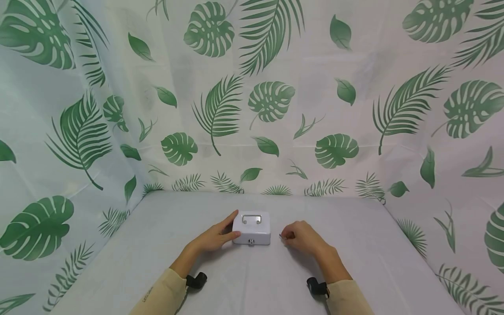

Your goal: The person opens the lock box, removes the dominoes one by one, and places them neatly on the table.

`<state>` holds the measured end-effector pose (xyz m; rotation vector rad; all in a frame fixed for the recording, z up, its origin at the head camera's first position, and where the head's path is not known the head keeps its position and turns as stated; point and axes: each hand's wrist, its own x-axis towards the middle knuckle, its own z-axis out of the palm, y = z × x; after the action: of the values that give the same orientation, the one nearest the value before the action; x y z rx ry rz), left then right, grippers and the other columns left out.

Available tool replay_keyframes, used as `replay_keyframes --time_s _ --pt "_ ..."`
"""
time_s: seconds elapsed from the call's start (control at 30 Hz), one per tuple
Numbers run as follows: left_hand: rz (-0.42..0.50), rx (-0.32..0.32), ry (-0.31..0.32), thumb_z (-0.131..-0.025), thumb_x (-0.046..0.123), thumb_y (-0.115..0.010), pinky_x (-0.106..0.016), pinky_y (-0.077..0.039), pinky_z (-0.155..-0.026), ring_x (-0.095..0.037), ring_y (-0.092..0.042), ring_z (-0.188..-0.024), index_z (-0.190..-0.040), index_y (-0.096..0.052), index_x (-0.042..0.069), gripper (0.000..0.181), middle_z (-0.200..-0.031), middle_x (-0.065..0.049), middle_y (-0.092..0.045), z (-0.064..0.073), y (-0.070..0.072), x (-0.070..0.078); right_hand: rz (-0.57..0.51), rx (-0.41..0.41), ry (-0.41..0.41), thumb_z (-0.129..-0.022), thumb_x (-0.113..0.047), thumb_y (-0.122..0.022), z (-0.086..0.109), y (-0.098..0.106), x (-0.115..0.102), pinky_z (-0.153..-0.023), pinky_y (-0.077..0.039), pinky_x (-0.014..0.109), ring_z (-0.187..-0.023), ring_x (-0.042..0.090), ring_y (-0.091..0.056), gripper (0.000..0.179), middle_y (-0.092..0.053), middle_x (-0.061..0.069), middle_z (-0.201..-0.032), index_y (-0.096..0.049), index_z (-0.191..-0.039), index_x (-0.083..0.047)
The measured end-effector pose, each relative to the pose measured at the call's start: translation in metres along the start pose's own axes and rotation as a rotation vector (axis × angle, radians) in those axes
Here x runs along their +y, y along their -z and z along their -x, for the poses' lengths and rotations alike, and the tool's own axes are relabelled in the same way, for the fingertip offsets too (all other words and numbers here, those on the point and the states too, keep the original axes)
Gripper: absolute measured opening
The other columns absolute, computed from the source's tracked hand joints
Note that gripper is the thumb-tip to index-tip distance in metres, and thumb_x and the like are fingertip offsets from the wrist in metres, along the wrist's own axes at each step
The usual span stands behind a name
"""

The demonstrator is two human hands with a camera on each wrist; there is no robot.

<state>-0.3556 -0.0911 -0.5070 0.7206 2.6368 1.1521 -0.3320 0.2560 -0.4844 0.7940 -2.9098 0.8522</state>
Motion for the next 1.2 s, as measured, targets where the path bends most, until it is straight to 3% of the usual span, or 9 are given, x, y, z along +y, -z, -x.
replay_keyframes --time_s 0.23,0.53,0.9,1.2 --pt "-0.003 0.0 0.006 -0.099 0.069 -0.054 -0.063 -0.028 -0.125 -0.037 -0.03 -0.157 -0.168 -0.017 0.034 0.086 -0.172 -0.007 -0.026 -0.001 0.001 0.001 -0.046 0.062 0.009 -0.088 -0.002 -0.079 -0.001 0.005 -0.009 -0.07 -0.057 0.023 -0.08 0.006 -0.064 0.016 -0.077 -0.005 -0.093 -0.08 -0.103 -0.008" --pt "-0.002 0.003 0.005 -0.099 0.069 -0.054 -0.062 -0.028 -0.125 -0.036 -0.031 -0.157 -0.168 -0.017 0.034 0.086 -0.172 -0.007 -0.026 -0.002 0.0 0.0 -0.117 0.146 -0.012 -0.089 -0.008 -0.081 -0.001 0.009 -0.024 -0.062 -0.055 0.023 -0.073 0.007 -0.061 0.013 -0.071 -0.01 -0.083 -0.079 -0.101 -0.011" --pt "-0.021 -0.004 0.002 -0.099 0.069 -0.053 -0.061 -0.028 -0.126 -0.036 -0.031 -0.157 -0.168 -0.015 0.035 0.086 -0.172 -0.006 -0.026 -0.002 0.001 0.001 -0.133 0.197 0.061 -0.09 -0.011 -0.079 -0.002 0.012 -0.042 -0.066 -0.053 0.023 -0.077 0.007 -0.061 0.012 -0.071 -0.013 -0.085 -0.081 -0.102 -0.014" --pt "-0.025 -0.001 0.01 -0.099 0.069 -0.053 -0.061 -0.028 -0.126 -0.036 -0.031 -0.157 -0.168 -0.015 0.035 0.085 -0.173 -0.006 -0.026 -0.001 0.0 0.0 -0.177 0.193 0.102 -0.091 -0.012 -0.08 -0.005 0.01 -0.051 -0.072 -0.056 0.026 -0.078 0.006 -0.065 0.014 -0.076 -0.01 -0.09 -0.081 -0.105 -0.011"
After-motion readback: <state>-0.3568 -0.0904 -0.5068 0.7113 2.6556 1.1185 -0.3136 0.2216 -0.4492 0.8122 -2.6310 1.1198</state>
